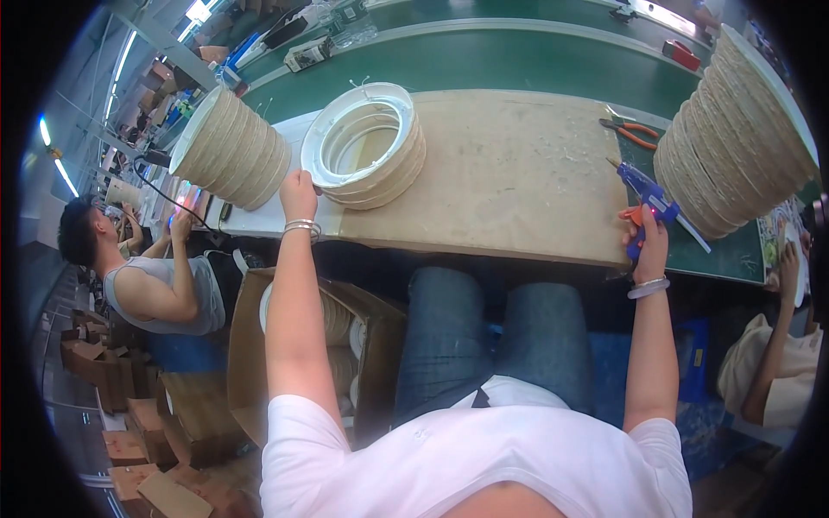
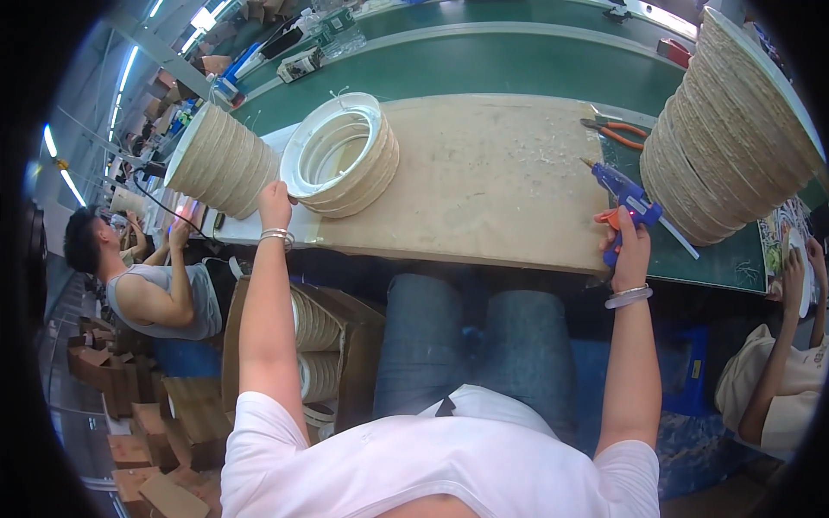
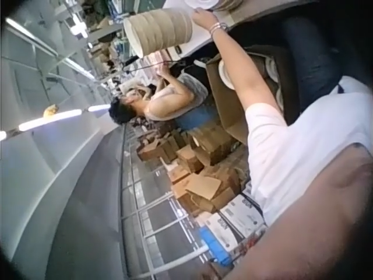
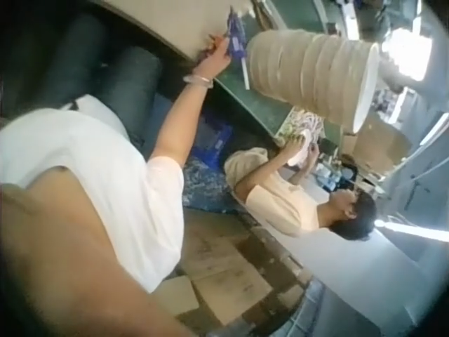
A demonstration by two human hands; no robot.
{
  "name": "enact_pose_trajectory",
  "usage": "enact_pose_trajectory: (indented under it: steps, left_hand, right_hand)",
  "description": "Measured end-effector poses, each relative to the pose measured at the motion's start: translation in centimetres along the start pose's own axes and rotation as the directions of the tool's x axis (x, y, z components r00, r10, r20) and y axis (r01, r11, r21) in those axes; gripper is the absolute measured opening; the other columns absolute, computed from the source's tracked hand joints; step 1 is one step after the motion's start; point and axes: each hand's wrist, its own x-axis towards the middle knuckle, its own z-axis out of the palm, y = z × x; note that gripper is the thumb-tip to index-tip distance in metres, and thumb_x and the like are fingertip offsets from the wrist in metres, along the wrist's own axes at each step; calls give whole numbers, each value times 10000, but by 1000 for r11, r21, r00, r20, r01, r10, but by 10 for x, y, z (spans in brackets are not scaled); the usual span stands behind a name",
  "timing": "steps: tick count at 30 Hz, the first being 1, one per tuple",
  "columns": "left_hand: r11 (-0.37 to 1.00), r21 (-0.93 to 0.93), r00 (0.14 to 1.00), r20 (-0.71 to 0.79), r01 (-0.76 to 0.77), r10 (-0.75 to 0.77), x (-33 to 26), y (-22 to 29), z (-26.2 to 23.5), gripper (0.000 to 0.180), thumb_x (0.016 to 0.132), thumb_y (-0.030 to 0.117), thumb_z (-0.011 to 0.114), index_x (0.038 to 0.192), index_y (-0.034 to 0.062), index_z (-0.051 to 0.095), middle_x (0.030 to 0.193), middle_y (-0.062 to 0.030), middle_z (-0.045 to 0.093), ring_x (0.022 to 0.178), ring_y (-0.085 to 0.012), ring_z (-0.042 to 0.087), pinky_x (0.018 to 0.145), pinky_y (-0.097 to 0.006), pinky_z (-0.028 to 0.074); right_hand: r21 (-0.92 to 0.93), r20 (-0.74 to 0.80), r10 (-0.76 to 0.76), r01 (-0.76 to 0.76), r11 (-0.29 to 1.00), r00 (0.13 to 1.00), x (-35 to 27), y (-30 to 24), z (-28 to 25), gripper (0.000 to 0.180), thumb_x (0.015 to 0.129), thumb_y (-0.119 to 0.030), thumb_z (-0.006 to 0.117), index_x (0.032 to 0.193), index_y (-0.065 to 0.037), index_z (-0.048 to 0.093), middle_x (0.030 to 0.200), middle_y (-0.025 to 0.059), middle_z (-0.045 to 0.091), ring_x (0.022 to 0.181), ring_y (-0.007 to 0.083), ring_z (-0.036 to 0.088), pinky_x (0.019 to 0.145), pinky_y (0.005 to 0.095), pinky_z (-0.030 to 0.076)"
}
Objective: Assembling circular light fixtures by applying glue with a hot glue gun and stacking them.
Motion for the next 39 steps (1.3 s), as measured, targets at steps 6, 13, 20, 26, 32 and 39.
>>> enact_pose_trajectory:
  steps: [6,13,20,26,32,39]
  left_hand:
    - [999,27,999,15,32,-32,0,8,2,282,749,169,393,611,-37,528,511,-130,535,475,-208,514,506,-318,394]
    - [953,302,999,-33,38,-29,9,-6,-13,340,799,236,408,871,-75,524,807,-247,549,735,-350,522,679,-392,383]
    - [937,-309,980,54,-165,190,-28,132,19,273,836,223,418,1023,27,443,719,5,416,593,-48,371,528,-178,341]
    - [816,-571,858,371,-91,355,-73,254,82,252,834,211,424,1026,49,440,695,28,400,561,-18,328,475,-147,283]
    - [764,-611,714,440,-207,545,-88,314,169,292,829,246,423,1041,46,435,780,-5,473,672,-64,441,573,-180,353]
    - [734,-648,659,645,204,386,-95,371,246,472,844,349,380,1205,49,333,1209,-114,391,1155,-193,331,945,-338,244]
  right_hand:
    - [7,-3,-14,14,1000,1000,-2,-4,1,268,805,-280,498,806,-16,542,689,53,563,498,33,403,419,170,365]
    - [-48,-4,-8,8,999,1000,-1,2,4,291,794,-309,502,713,-39,574,530,-26,446,403,47,408,380,174,317]
    - [1,58,-129,129,992,990,-21,-17,-2,304,818,-273,441,796,10,552,692,63,575,465,67,446,457,187,375]
    - [108,-196,-249,273,956,948,-83,-57,-30,340,854,-289,383,873,25,513,649,95,564,451,99,469,452,200,383]
    - [13,-459,-372,425,905,807,-89,-66,-78,243,836,-162,427,993,23,436,521,9,408,469,91,434,448,189,353]
    - [38,-544,-464,573,819,699,-40,-84,-101,293,811,-67,434,1080,9,345,805,104,546,708,155,535,674,255,414]
